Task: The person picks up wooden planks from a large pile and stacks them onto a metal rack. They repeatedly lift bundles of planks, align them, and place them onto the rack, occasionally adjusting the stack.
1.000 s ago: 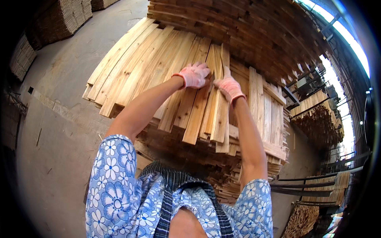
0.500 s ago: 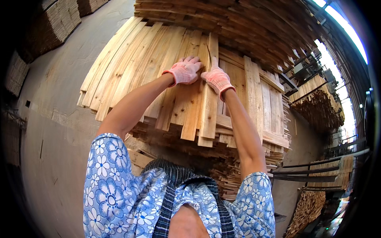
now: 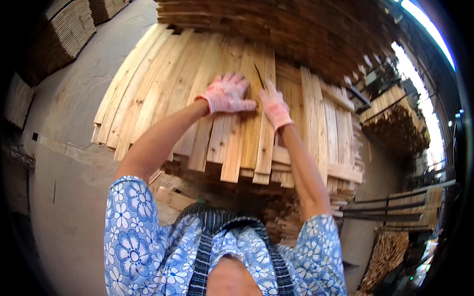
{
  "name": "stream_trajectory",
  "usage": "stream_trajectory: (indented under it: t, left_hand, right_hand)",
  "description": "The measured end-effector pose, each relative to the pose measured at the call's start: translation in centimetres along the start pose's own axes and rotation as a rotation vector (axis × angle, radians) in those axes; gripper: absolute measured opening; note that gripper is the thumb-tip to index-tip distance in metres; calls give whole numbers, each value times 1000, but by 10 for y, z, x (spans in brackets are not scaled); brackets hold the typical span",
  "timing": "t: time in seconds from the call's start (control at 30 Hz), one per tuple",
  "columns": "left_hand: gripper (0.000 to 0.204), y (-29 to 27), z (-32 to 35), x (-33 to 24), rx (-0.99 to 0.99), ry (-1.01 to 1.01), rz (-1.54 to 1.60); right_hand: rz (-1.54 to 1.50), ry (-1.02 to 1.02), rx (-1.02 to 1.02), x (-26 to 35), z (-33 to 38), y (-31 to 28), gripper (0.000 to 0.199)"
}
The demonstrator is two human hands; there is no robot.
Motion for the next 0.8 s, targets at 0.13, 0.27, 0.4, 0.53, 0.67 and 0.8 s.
stream_trajectory:
  t: [0.13, 0.27, 0.4, 0.53, 0.67, 0.8]
  left_hand:
    - [90, 0, -1, 8, 28, -28, -77]
    - [81, -10, 6, 6, 4, -91, 57]
    - [76, -1, 53, -90, -43, 425, 109]
    - [75, 16, 78, -134, 296, 532, -229]
    - [73, 26, 76, -124, 413, 381, -283]
    - [48, 38, 63, -111, 407, 435, -285]
  right_hand:
    - [-22, -153, 212, 14, 2, -23, 38]
    - [-71, -105, 109, 27, 57, -121, 61]
    - [53, 69, 280, -46, 164, -213, 65]
    - [392, 133, 455, -93, 238, -199, 79]
    - [487, 69, 250, -114, 248, -162, 82]
    - [455, -59, 183, -131, 236, -151, 82]
Point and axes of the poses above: each hand's wrist, its own z-axis away from the middle knuckle, its own y-axis out of the palm, x = y × z, the point moved 3 cm from there along -z, towards the middle knuckle, and after that the axes turned 4 degrees about -y, right-handed, at the moved point
